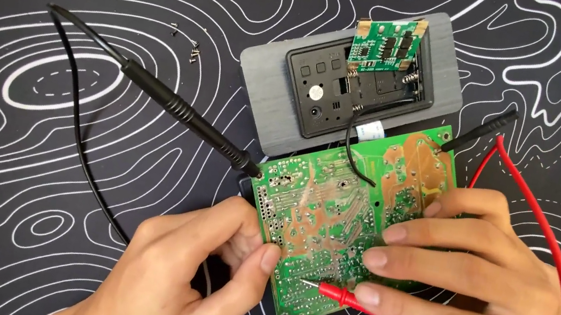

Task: Testing various points on a circuit board using a multimeter probe to check for continuity or voltage.

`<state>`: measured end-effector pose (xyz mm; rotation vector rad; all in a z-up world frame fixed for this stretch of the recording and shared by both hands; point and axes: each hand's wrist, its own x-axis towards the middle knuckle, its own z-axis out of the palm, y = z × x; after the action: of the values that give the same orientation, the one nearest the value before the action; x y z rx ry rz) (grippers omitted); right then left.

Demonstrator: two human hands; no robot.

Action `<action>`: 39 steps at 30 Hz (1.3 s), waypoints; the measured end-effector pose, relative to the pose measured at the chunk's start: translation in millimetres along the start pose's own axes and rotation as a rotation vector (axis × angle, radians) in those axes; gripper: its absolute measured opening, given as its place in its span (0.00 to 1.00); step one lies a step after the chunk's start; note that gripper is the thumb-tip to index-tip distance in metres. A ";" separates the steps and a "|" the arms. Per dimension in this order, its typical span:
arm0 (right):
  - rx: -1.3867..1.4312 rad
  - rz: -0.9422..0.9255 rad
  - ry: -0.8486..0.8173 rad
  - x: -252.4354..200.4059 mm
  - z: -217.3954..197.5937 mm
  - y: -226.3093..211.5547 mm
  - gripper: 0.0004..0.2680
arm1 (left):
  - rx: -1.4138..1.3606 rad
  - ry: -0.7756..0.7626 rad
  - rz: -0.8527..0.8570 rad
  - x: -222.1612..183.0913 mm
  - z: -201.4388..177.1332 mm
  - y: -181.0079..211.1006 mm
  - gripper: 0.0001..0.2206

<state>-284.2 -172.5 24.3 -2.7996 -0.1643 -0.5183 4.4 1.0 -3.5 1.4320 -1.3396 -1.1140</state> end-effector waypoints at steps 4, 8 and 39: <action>-0.004 0.008 -0.001 -5.5 -3.5 3.0 0.14 | 0.003 0.002 0.005 0.3 -0.2 -0.4 0.10; -0.003 0.028 0.022 -4.9 -2.6 3.7 0.13 | 0.029 0.004 -0.011 -0.3 -0.5 -0.6 0.11; 0.022 0.006 0.044 3.6 3.8 -3.5 0.13 | -0.037 -0.001 0.050 0.6 -0.3 2.7 0.10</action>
<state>-280.1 -167.9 23.1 -2.7644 -0.1512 -0.5720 4.0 0.2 -0.8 1.3645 -1.3413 -1.1014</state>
